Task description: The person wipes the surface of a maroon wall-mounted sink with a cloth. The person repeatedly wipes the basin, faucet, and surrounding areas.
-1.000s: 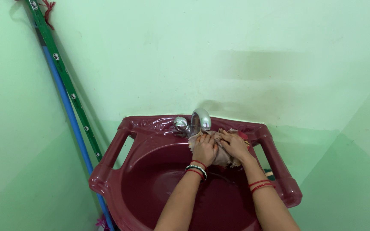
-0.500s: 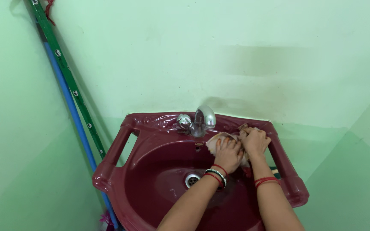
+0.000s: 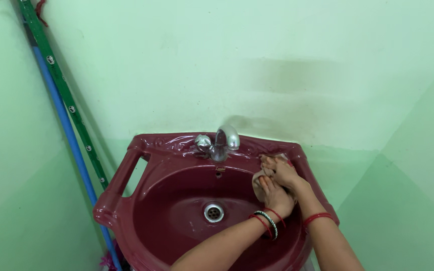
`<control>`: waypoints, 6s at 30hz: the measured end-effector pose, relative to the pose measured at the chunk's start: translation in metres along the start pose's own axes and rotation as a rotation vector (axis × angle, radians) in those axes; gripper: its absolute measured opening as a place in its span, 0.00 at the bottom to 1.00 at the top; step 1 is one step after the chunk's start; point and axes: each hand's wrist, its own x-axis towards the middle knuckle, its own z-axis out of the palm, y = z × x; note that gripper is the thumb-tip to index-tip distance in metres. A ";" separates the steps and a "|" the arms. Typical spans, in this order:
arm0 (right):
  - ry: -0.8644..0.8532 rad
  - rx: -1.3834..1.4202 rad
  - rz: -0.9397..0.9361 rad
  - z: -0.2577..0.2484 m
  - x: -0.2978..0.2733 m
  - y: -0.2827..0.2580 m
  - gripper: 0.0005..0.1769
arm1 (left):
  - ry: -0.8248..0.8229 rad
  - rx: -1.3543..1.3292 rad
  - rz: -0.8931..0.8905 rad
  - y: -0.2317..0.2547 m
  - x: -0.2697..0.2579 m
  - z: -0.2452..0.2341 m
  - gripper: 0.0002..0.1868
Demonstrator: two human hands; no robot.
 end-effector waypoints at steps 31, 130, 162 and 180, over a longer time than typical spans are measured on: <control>0.179 0.013 -0.480 0.002 -0.128 0.004 0.30 | -0.531 0.672 0.740 -0.039 -0.025 0.084 0.27; -0.151 0.260 0.098 0.227 0.029 -0.278 0.71 | -0.363 1.925 0.725 -0.172 0.059 -0.219 0.42; -0.882 -0.716 -0.203 0.011 -0.180 -0.131 0.46 | -1.079 1.008 0.150 -0.073 -0.100 -0.157 0.43; -0.246 0.075 -0.457 -0.011 -0.317 -0.111 0.35 | -1.118 0.553 0.156 -0.032 -0.204 -0.254 0.36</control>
